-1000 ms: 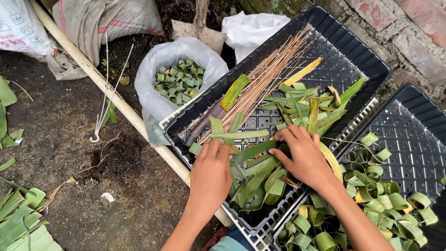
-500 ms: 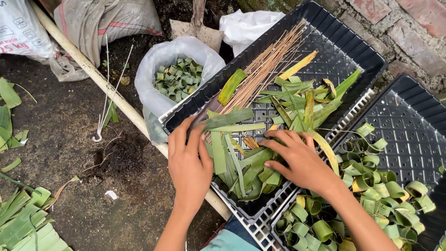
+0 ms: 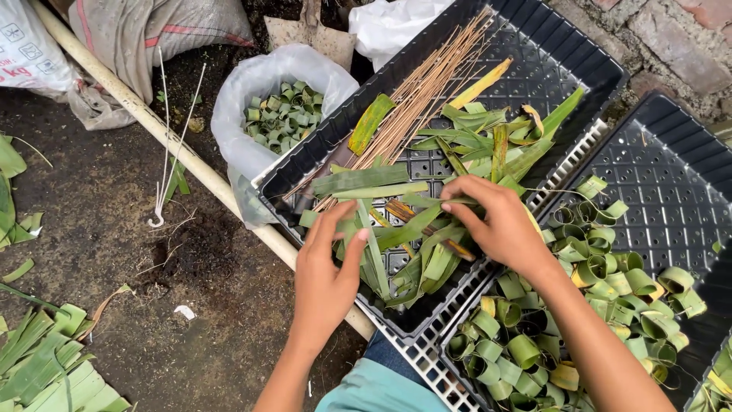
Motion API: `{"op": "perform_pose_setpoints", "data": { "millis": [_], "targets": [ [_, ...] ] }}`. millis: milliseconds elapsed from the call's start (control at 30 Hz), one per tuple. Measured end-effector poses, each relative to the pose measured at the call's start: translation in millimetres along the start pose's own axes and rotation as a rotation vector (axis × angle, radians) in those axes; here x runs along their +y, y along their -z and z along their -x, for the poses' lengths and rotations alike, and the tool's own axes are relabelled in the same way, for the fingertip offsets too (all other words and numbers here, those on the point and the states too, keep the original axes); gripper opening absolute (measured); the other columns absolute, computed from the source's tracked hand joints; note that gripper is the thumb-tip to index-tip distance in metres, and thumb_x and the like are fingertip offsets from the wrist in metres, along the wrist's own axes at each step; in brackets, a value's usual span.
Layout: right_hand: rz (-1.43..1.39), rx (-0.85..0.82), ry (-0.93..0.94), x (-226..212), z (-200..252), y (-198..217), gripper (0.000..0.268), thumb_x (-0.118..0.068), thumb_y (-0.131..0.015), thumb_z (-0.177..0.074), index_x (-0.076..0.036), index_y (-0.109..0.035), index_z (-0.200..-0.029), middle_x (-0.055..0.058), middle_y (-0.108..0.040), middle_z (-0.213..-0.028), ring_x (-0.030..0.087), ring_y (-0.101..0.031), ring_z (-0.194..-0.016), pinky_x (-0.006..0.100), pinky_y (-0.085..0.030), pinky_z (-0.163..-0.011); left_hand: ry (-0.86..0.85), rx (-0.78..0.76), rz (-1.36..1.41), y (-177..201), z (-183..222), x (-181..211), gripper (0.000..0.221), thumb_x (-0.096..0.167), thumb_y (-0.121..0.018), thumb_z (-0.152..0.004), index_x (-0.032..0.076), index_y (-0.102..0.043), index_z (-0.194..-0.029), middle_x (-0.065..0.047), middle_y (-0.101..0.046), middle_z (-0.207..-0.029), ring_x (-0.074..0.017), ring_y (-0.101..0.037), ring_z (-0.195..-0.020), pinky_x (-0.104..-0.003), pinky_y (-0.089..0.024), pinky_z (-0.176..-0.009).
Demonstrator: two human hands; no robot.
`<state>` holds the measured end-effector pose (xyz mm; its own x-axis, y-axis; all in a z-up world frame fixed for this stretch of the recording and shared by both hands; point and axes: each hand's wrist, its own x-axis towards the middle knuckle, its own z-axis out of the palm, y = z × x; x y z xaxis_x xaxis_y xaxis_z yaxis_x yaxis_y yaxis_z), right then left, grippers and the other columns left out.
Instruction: Rolling long green leaves into small cylindrical shapes and placing them in a black plastic tray.
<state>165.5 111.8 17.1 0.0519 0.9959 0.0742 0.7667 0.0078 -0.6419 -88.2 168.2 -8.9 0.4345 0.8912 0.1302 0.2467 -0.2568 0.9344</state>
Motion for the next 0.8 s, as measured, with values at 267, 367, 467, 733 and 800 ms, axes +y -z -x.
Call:
{"op": "perform_pose_setpoints", "data": {
  "millis": [267, 367, 467, 733, 800],
  "targets": [
    [-0.186, -0.001, -0.213, -24, -5, 4, 0.013, -0.012, -0.065, -0.098, -0.012, -0.074, -0.107, 0.003, -0.079, -0.09, 0.014, -0.076, -0.07, 0.025, -0.06, -0.062, 0.069, -0.253, 0.194, -36, -18, 1, 0.032, 0.027, -0.065, -0.095, 0.011, -0.065, -0.122, -0.006, -0.076, -0.105, -0.0177, -0.071, -0.096, -0.031, -0.059, -0.085],
    [-0.272, 0.043, -0.246, -20, 1, 6, 0.012, -0.009, -0.067, -0.097, -0.012, -0.072, -0.107, 0.005, -0.078, -0.09, 0.014, -0.076, -0.071, 0.026, -0.065, -0.068, 0.114, -0.239, 0.286, -39, -19, 1, 0.014, 0.012, -0.064, -0.097, 0.011, -0.075, -0.105, -0.002, -0.077, -0.086, -0.0128, -0.072, -0.078, -0.026, -0.06, -0.075],
    [-0.365, 0.089, -0.253, -14, 5, 9, 0.009, -0.008, -0.068, -0.096, -0.009, -0.071, -0.104, 0.006, -0.075, -0.093, 0.015, -0.075, -0.073, 0.026, -0.065, -0.072, 0.176, -0.261, 0.281, -37, -21, 5, 0.018, 0.015, -0.065, -0.095, 0.011, -0.073, -0.111, -0.004, -0.078, -0.094, -0.0139, -0.072, -0.084, -0.026, -0.06, -0.079],
    [-0.343, 0.198, -0.137, -25, 12, -3, 0.011, 0.004, -0.065, -0.096, -0.002, -0.069, -0.104, 0.013, -0.074, -0.098, 0.019, -0.077, -0.078, 0.023, -0.07, -0.067, -0.082, -0.256, 0.228, -49, -23, 24, 0.026, 0.028, -0.063, -0.096, 0.011, -0.067, -0.116, -0.005, -0.073, -0.113, -0.0212, -0.074, -0.095, -0.032, -0.065, -0.081],
    [-0.202, 0.294, -0.071, -31, 16, -3, 0.013, -0.001, -0.068, -0.097, -0.007, -0.072, -0.108, 0.007, -0.075, -0.102, 0.006, -0.055, -0.054, 0.016, -0.047, -0.045, -0.01, -0.101, 0.172, -51, -25, 18, 0.012, 0.015, -0.061, -0.1, 0.01, -0.071, -0.106, -0.002, -0.074, -0.093, -0.0055, -0.049, -0.048, -0.02, -0.038, -0.039]
  ]
}}
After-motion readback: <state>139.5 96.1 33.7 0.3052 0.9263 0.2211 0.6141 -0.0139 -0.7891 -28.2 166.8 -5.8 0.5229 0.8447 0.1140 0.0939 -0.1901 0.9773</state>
